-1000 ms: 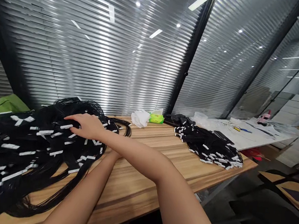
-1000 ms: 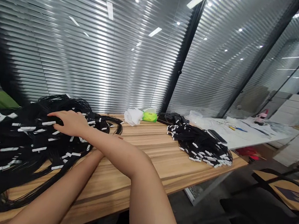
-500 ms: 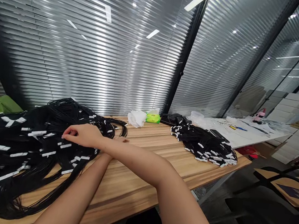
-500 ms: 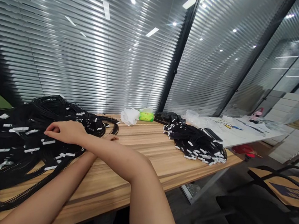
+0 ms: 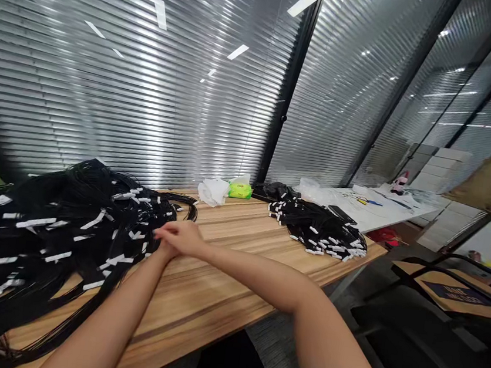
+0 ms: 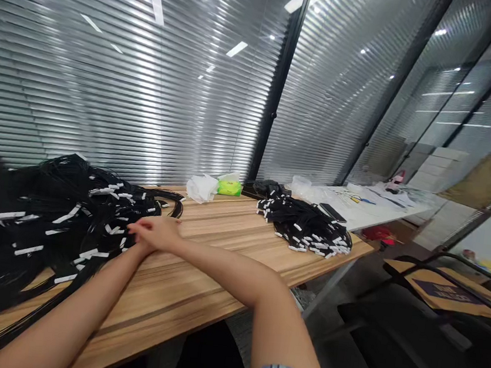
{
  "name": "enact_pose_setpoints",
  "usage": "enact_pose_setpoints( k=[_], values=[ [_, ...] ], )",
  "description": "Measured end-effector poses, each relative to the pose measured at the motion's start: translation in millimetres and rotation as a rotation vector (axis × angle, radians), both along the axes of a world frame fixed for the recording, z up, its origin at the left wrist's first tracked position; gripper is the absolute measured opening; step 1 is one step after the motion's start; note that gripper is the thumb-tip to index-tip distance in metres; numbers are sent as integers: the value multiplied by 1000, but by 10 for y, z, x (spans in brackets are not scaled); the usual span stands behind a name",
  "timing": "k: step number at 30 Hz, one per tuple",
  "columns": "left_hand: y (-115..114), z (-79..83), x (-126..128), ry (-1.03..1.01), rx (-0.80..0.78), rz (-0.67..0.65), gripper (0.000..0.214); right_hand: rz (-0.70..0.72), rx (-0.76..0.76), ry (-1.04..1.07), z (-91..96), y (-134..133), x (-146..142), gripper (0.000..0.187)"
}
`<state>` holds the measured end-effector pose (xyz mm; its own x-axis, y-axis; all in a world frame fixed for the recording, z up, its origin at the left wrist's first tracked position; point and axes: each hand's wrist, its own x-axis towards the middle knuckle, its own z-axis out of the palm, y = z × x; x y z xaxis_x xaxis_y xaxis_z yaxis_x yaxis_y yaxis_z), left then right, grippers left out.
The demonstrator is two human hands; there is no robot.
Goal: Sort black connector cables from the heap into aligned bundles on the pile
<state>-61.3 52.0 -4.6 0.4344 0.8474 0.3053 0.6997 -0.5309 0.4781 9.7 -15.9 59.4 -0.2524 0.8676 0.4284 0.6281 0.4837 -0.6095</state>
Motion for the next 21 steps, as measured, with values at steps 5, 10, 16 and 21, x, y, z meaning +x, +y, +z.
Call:
enact_pose_setpoints(
  k=[5, 10, 16, 21],
  values=[
    [-5, 9, -52, 12, 22, -91, 22, -628, -93, -86, -63, -53, 1480, 47],
    [51, -20, -41, 24, 33, -103, 27, -1093, -137, -214, -46, -423, 2789, 39],
    [87, -49, -41, 30, 50, -120, 29, -1370, -201, -393, -125, -650, 3445, 40],
    [95, -57, -51, 32, 57, -130, 29, -1568, -336, -353, -217, -593, 3593, 42]
  ],
)
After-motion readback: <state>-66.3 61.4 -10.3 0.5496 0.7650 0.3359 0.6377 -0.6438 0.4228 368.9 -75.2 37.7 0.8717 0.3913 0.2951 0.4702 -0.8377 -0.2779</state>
